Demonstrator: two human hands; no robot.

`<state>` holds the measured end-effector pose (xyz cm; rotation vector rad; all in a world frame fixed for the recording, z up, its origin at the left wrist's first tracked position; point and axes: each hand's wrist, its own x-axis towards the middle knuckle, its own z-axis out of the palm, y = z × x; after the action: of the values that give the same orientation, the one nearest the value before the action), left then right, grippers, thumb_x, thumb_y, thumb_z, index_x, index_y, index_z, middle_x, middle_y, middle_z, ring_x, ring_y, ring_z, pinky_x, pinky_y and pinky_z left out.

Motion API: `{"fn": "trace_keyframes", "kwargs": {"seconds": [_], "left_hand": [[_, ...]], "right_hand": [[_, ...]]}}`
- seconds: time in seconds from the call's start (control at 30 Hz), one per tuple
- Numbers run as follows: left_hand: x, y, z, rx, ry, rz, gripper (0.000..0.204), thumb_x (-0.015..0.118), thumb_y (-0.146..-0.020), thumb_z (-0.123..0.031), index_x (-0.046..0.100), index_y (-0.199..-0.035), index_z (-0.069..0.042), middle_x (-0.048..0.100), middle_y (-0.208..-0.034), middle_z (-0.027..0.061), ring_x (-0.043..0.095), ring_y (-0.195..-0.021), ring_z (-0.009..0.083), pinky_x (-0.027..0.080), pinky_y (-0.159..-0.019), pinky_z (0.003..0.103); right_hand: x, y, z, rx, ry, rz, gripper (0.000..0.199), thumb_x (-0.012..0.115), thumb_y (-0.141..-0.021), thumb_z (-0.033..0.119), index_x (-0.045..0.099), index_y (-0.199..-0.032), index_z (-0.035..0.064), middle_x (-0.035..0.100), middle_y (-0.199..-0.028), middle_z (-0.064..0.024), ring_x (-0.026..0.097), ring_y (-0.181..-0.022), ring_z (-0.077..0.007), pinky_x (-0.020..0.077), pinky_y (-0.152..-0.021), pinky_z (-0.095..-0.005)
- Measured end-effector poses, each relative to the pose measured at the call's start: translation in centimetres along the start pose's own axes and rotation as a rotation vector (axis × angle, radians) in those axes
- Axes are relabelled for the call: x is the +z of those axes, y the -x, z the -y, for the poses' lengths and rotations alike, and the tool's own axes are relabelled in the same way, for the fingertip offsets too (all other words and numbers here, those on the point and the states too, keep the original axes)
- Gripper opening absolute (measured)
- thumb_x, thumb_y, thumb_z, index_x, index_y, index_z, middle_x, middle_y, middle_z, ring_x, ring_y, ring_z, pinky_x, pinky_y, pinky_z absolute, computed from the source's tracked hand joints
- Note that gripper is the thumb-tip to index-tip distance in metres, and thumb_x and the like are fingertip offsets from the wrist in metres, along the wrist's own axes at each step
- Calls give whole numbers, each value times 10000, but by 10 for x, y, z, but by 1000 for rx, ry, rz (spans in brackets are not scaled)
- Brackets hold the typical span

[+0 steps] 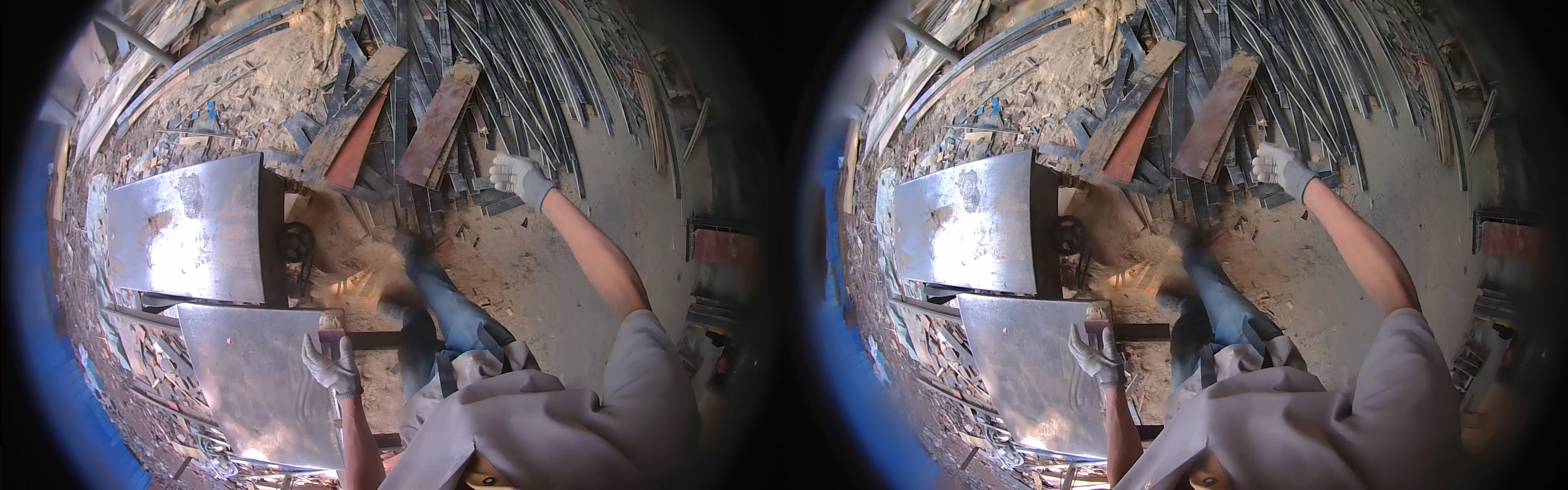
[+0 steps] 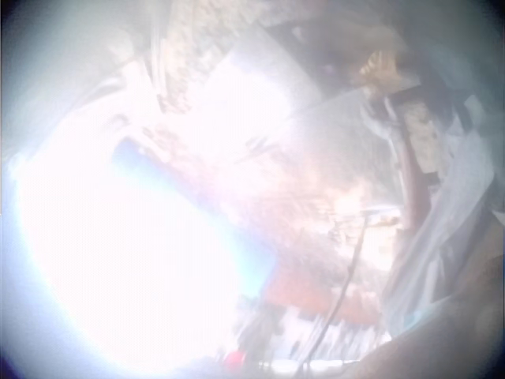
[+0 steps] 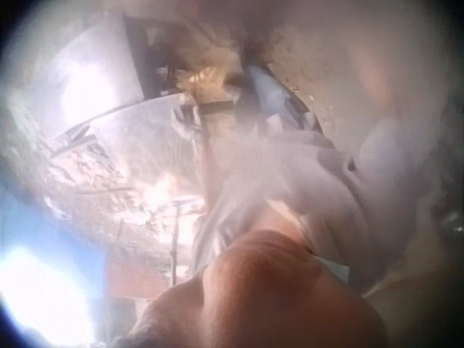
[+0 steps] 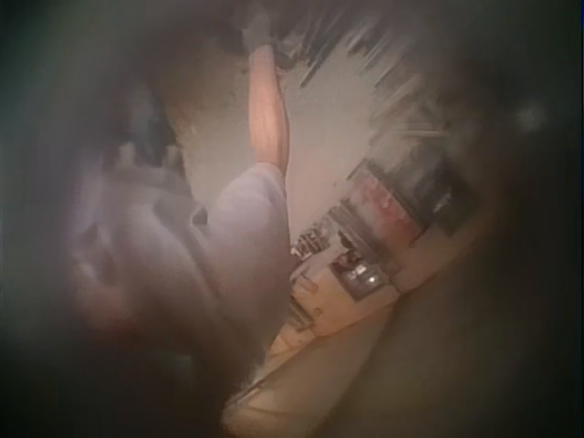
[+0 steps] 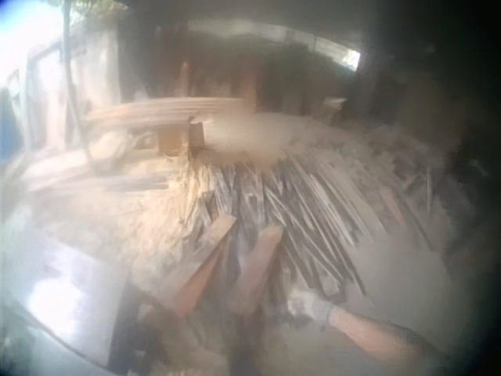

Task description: The person uses a table saw to cut multiple pieces of wood. They position each piece, feed it through the saw, and then set the cut pieces aside. The process is repeated for several different pieces of wood.

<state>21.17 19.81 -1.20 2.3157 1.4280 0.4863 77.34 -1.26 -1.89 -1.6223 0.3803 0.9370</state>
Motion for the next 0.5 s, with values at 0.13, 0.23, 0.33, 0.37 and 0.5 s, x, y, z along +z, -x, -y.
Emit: {"fn": "trace_keyframes", "kwargs": {"seconds": [0.13, 0.23, 0.33, 0.37, 0.5], "left_hand": [[26, -57, -11, 35, -71, 58, 764, 675, -989, -506, 452, -1525, -9, 566, -1390, 238, 544, -1278, 438, 438, -1077, 537], [73, -94, -26, -109, -45, 73, 682, 649, -1017, -470, 498, -1489, -2, 580, -1370, 236, 550, -1267, 435, 444, -1072, 531], [115, -116, -32, -302, -118, 73, 594, 640, -1030, -432, 568, -1427, 5, 608, -1318, 239, 574, -1234, 430, 458, -1051, 516], [127, -121, -30, -362, -82, 83, 577, 644, -1028, -423, 586, -1409, 5, 618, -1301, 239, 585, -1218, 425, 463, -1043, 515], [170, -129, -25, -730, 255, -3, 552, 672, -1012, -362, 577, -1375, 44, 602, -1285, 212, 635, -1153, 351, 495, -1026, 487]], "right_hand": [[79, -92, -144, 302, 64, -6, 298, 728, -990, 339, 695, -1113, 70, 762, -942, -105, 751, -743, -226, 638, -634, -377], [153, -196, -191, 327, 106, 90, 302, 745, -981, 297, 688, -1164, 64, 760, -943, -119, 753, -755, -242, 642, -654, -392], [222, -334, -234, 307, 157, 121, 323, 765, -968, 295, 697, -1178, 60, 757, -954, -111, 751, -765, -235, 633, -659, -376], [247, -385, -251, 302, 120, 155, 342, 774, -962, 301, 700, -1189, 55, 754, -950, -103, 745, -761, -226, 625, -656, -364], [342, -571, -313, 319, 125, 125, 270, 802, -945, 313, 640, -890, 104, 617, -702, -4, 586, -527, -145, 483, -479, -329]]}}
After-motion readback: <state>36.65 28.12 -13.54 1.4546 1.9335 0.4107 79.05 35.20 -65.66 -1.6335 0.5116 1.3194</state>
